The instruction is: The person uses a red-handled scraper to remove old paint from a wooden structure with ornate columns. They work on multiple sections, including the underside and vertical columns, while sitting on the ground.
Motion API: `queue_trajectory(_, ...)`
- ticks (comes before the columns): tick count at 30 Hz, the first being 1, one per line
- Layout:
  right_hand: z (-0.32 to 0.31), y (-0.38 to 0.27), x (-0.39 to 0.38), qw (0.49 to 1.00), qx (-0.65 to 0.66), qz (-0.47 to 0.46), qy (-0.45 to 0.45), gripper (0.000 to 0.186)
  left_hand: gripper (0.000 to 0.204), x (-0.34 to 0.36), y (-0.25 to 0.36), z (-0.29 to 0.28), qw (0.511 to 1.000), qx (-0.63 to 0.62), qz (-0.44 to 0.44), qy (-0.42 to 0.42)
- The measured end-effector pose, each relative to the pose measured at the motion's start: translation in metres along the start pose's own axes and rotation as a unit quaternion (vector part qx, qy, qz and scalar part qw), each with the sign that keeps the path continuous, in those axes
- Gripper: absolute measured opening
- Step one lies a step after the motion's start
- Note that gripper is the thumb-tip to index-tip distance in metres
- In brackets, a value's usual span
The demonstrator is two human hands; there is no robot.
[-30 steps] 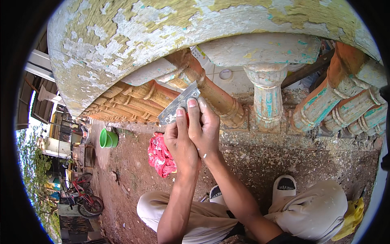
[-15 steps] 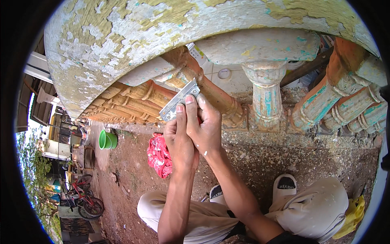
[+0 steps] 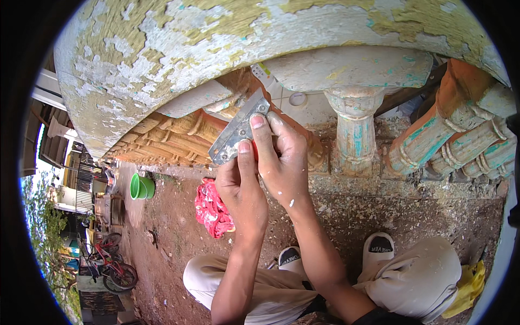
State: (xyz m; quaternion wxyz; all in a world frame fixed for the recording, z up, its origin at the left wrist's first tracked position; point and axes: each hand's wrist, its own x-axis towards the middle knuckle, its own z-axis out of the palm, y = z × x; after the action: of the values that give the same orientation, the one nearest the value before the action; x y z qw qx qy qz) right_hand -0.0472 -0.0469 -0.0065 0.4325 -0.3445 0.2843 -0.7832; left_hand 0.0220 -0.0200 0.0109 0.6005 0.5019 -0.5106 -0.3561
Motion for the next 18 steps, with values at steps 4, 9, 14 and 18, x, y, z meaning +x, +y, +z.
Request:
queue_trajectory(4,0.006,0.022,-0.010,0.996,-0.012,-0.063,0.067,0.023,0.033,-0.005,-0.010,0.001,0.997,-0.027,-0.071,-0.002)
queue_trajectory(9,0.001,0.029,-0.018,0.992,-0.113,-0.043,0.048,0.020,0.034,-0.001,-0.019,-0.008,0.990,-0.096,-0.101,-0.033)
queue_trajectory(14,0.009,0.016,-0.013,0.994,-0.092,-0.039,0.041,0.024,0.034,0.001,-0.013,-0.010,0.990,-0.099,-0.094,-0.033)
queue_trajectory(18,0.014,0.008,-0.007,0.999,-0.045,-0.030,0.007,0.020,0.036,0.003,-0.005,-0.008,0.997,-0.075,-0.026,-0.026)
